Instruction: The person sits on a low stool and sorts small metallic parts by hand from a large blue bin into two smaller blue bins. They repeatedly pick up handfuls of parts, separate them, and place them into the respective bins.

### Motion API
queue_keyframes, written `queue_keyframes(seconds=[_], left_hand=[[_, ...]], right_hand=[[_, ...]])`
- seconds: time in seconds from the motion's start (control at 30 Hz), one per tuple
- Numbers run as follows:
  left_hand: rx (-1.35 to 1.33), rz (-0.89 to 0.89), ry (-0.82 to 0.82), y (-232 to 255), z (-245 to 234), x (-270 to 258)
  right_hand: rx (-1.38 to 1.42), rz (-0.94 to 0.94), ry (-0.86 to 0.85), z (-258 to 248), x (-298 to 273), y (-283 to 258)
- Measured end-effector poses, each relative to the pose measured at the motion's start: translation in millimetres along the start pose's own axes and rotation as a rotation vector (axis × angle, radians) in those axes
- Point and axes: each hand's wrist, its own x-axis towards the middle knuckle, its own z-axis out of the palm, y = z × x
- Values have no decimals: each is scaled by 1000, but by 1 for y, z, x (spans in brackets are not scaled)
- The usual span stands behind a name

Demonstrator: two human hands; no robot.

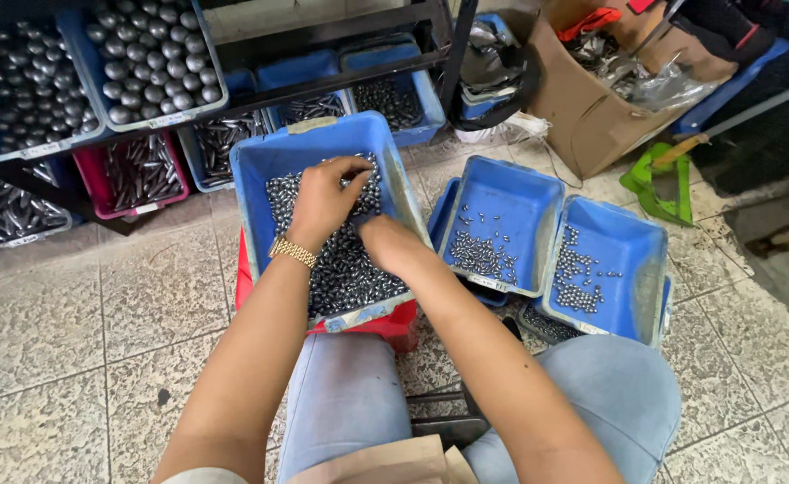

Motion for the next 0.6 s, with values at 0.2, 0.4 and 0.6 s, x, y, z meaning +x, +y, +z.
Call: queue_keyframes(seconds=[0.2,0.4,0.6], left_hand=[[-154,-153,-48,10,1,-1],[-168,-155,-72,7,2,-1],[-130,-147,-85,9,0,-3]], right_hand=[[17,-12,-42,-33,-18,-22],[25,91,-73,-33,-19,-28],[60,87,-65,-35,-22,-32]])
